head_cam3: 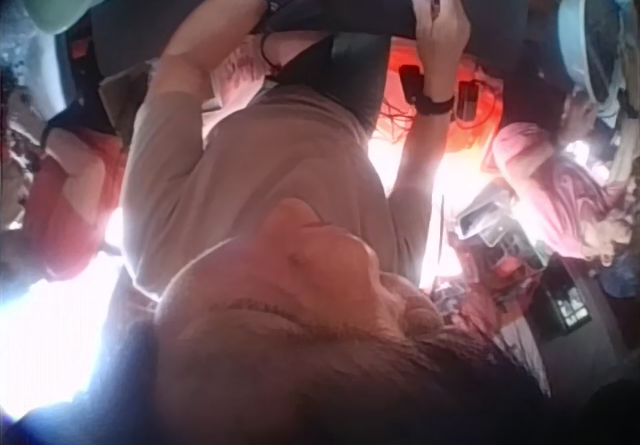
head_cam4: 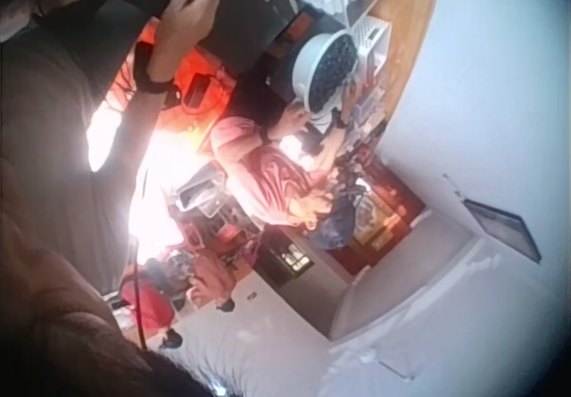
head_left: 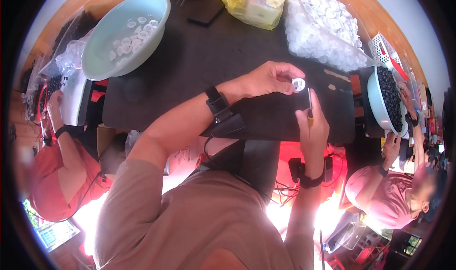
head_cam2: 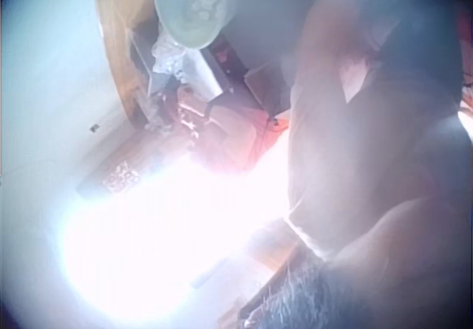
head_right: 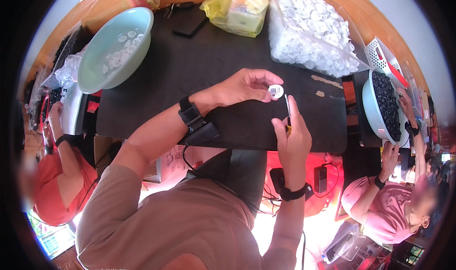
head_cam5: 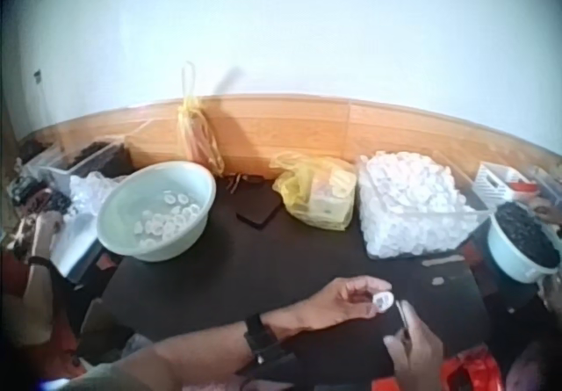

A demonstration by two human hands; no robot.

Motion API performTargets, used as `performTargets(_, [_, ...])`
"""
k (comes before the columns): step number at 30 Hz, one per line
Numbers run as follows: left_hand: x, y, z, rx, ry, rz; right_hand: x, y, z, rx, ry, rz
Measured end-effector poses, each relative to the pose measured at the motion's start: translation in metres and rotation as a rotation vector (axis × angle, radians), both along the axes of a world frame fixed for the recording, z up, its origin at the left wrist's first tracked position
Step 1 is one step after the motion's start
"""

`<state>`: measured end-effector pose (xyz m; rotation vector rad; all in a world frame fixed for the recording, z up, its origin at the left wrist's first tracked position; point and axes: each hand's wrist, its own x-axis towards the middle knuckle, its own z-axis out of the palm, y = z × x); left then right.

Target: Assembling small white plastic components using a small screwdriver tool.

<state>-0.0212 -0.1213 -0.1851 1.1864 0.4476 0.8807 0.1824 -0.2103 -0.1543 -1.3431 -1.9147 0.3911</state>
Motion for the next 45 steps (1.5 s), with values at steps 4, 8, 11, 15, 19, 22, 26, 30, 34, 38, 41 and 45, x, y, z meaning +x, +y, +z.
performTargets(4, [-0.002,0.002,-0.001,0.03,0.025,0.019,-0.004,-0.008,0.009,0.037,-0.177,-0.093])
performTargets(8, [-0.004,0.007,0.002,0.021,-0.017,0.006,-0.005,-0.003,0.007,0.066,-0.248,-0.088])
performTargets(11, [-0.004,0.007,0.001,0.025,0.003,0.017,-0.006,-0.002,0.003,0.087,-0.289,-0.101])
performTargets(15, [-0.004,0.007,0.0,0.016,-0.001,0.014,-0.008,-0.002,0.003,0.107,-0.32,-0.124])
performTargets(19, [-0.004,0.008,0.0,0.041,0.0,0.012,-0.009,-0.001,0.004,0.125,-0.35,-0.128])
performTargets(22, [-0.004,0.008,-0.001,0.053,0.004,0.01,-0.008,-0.001,0.002,0.136,-0.355,-0.135])
performTargets(26, [-0.004,0.008,-0.003,0.038,0.021,0.003,-0.008,-0.001,0.001,0.161,-0.334,-0.11])
performTargets(30, [-0.006,0.008,-0.003,0.048,0.023,0.005,-0.007,0.001,0.0,0.169,-0.316,-0.072])
performTargets(34, [-0.004,0.007,-0.004,0.035,0.007,0.0,-0.004,0.003,-0.002,0.178,-0.304,-0.061])
performTargets(38, [-0.003,0.007,-0.003,0.057,0.04,-0.005,-0.005,0.003,0.0,0.162,-0.309,-0.05])
performTargets(41, [-0.002,0.007,-0.003,0.104,0.154,0.01,-0.011,0.002,0.0,0.146,-0.384,-0.084])
performTargets(45, [-0.002,0.004,-0.001,0.1,0.127,0.054,-0.008,0.004,0.006,0.116,-0.294,-0.061])
